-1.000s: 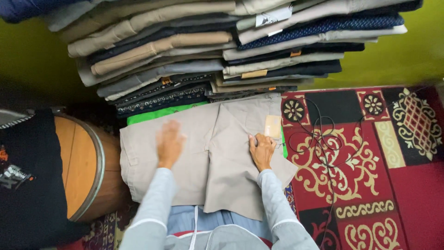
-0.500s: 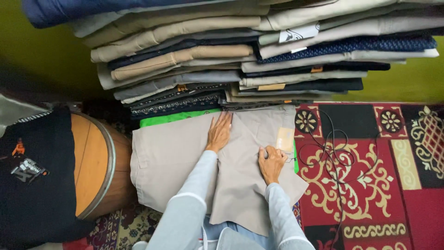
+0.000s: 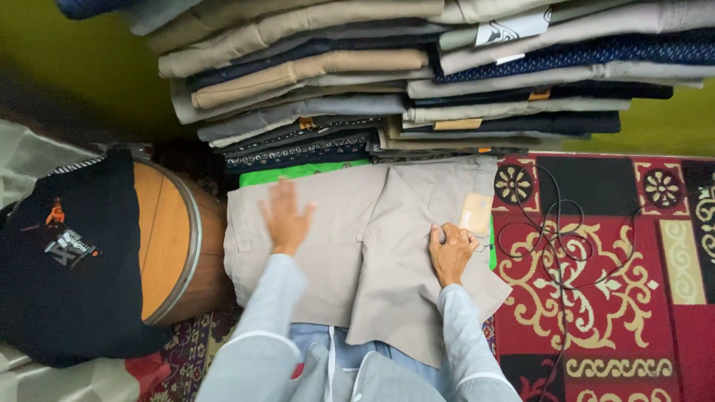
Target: Fold various shirts and pants and place them into organized stacks.
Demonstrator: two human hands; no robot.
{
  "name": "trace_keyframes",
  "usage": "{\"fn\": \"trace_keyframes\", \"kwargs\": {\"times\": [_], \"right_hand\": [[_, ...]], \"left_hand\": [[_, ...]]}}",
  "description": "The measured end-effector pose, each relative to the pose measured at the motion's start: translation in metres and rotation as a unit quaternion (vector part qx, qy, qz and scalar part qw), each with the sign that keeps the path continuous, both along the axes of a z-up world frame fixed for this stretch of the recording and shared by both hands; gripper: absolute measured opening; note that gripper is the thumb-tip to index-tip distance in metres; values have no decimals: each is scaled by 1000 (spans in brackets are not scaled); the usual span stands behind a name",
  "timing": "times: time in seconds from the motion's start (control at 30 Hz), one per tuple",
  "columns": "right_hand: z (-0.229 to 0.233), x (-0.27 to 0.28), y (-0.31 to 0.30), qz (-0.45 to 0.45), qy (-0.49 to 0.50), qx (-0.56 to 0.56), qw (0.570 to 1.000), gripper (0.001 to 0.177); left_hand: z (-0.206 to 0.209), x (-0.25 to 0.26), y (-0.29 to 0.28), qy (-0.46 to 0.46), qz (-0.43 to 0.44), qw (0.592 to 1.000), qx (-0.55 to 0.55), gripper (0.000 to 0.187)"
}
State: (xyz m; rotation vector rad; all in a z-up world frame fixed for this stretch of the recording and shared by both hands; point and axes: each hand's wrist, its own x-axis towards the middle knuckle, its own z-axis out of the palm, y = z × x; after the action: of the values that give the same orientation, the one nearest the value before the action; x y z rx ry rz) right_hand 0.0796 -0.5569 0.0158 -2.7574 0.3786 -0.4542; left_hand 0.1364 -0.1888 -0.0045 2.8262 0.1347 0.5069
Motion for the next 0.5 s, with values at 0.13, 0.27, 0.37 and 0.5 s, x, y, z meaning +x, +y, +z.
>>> {"fn": "trace_keyframes", "kwargs": {"times": [0.13,0.27,0.37,0.5], "right_hand": [[-4,-1,-2,2,-6,-3,1000,31],[-3,-1,0,9,-25,4,1000,29],[-2,-1,-1,10,-31,6,999,29],[-2,-2,0,8,-34,4,999,28]], "left_hand": [[-4,-15,66,87,45,994,40,73],[18,-29,19,63,-41,989,131,57],[0,-35,-45,80,-253,963,54,50],[-17,-9,-83,107,-359,925,-64,49]]}}
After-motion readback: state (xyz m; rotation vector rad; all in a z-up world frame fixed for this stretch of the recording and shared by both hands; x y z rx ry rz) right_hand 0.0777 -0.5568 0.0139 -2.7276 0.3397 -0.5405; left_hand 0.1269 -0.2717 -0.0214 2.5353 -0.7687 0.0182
